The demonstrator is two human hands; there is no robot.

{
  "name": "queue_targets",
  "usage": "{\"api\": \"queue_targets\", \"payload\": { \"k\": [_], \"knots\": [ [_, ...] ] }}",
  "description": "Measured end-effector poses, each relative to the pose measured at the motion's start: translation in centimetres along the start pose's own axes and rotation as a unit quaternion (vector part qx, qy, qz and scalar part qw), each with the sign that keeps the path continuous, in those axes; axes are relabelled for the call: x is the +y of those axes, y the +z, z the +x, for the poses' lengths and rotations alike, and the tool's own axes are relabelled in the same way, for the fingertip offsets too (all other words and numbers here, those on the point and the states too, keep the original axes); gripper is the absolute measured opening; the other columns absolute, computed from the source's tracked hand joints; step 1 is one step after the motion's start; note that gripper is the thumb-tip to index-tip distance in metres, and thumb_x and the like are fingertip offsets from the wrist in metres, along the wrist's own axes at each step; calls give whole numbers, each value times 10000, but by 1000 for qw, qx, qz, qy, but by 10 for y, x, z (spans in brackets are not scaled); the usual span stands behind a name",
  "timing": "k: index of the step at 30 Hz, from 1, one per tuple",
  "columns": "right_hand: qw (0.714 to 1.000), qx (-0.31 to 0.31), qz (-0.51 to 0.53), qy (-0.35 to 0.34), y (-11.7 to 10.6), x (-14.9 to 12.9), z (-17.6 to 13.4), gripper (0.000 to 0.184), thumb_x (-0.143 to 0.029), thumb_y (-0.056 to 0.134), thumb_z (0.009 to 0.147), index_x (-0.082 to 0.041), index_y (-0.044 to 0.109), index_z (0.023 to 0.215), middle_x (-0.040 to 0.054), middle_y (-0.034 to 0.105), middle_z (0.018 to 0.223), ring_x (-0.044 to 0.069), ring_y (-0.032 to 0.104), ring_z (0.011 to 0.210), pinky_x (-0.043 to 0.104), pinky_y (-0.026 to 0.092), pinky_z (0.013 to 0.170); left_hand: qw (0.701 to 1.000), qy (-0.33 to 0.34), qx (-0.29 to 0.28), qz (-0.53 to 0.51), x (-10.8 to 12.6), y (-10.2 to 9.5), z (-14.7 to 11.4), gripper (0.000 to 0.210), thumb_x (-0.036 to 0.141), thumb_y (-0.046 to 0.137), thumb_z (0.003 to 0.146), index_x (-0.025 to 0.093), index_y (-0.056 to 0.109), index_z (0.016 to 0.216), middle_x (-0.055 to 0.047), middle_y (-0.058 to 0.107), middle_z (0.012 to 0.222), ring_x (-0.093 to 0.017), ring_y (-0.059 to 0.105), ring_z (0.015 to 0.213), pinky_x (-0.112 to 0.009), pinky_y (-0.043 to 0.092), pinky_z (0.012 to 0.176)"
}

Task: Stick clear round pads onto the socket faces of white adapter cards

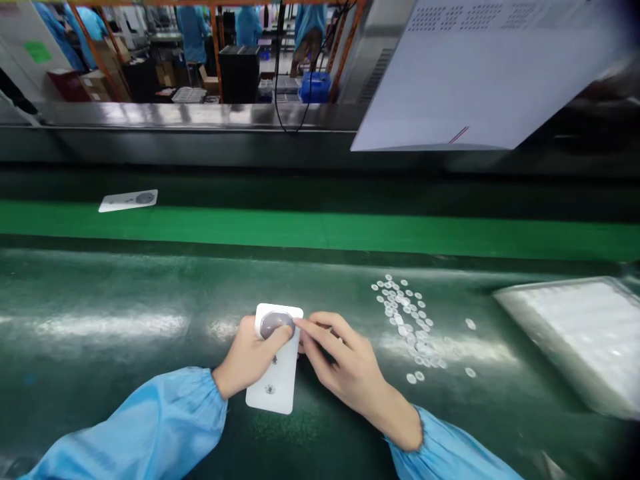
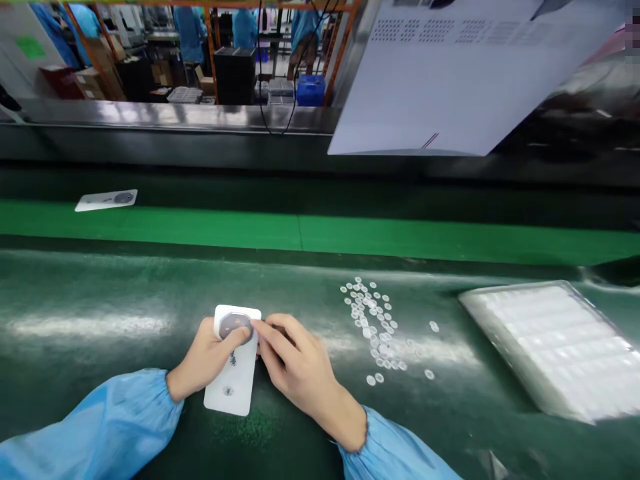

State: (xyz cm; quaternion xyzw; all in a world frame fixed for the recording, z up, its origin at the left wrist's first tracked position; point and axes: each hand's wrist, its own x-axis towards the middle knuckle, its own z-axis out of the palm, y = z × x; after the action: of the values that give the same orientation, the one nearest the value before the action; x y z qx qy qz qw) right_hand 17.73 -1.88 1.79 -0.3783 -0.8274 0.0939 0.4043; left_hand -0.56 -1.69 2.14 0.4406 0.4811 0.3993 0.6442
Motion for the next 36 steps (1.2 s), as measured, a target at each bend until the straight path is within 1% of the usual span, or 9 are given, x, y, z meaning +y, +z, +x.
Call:
{"api": "queue_targets", "payload": {
  "k": [11,17,22,24,28,30,32,34,36],
  "knots": [
    [998,-4,-52,-25,3,2,-5,294,-26,567,962,-171,682,1191,95,694,1000,175,676,822,275,556,638,997,10,-22,78,-5,2,-4,320,410,572,961,148,610,781,22,529,653,-98,477,581,-193,362,501],
    [1000,9,-10,28,6,2,-4,99,-125,632,968,-186,688,1021,60,699,917,160,687,770,260,567,643,995,14,-45,86,-4,-1,-7,174,271,520,913,161,612,815,16,548,687,-122,488,619,-222,397,552],
    [992,-4,61,108,9,-3,-2,117,-184,572,998,-207,683,968,65,680,921,166,668,762,266,536,619,994,9,-18,104,-3,-4,-8,187,260,513,854,177,541,689,14,523,641,-136,480,613,-239,383,541],
    [959,-14,194,206,9,-5,0,144,-263,572,1003,-202,664,911,59,648,896,154,640,719,260,517,584,996,-11,-19,82,-2,-6,-6,205,298,532,858,172,571,701,5,567,644,-146,523,610,-241,392,536],
    [798,-26,454,394,3,-3,2,299,-473,651,945,-190,623,853,2,564,719,104,510,548,205,367,437,994,-93,-51,-29,0,-6,0,241,350,555,851,150,681,898,-52,717,775,-217,686,714,-265,502,594],
    [776,-12,479,410,-3,-1,-1,308,-482,683,921,-189,631,840,-14,544,674,86,448,508,200,329,426,989,-118,-53,-68,1,-6,1,285,342,579,826,133,699,978,-86,749,861,-252,726,789,-295,550,648],
    [825,17,422,375,-9,0,-7,253,-411,688,930,-190,661,809,8,586,722,101,499,551,218,391,463,988,-122,-52,-84,0,-4,1,317,348,601,819,120,706,1013,-105,755,907,-262,737,816,-317,574,691],
    [903,51,306,297,-13,-1,-13,147,-295,678,942,-202,716,834,40,645,810,141,606,675,242,479,548,989,-114,-54,-71,-1,-3,0,319,369,621,835,121,703,1018,-98,747,875,-247,732,788,-322,579,700],
    [954,64,203,209,-12,-3,-17,120,-183,644,950,-219,758,948,60,684,900,170,667,799,259,541,646,995,-88,-53,-16,-2,-2,-1,283,390,639,858,129,692,953,-68,715,777,-205,696,690,-278,549,626]
  ]
}}
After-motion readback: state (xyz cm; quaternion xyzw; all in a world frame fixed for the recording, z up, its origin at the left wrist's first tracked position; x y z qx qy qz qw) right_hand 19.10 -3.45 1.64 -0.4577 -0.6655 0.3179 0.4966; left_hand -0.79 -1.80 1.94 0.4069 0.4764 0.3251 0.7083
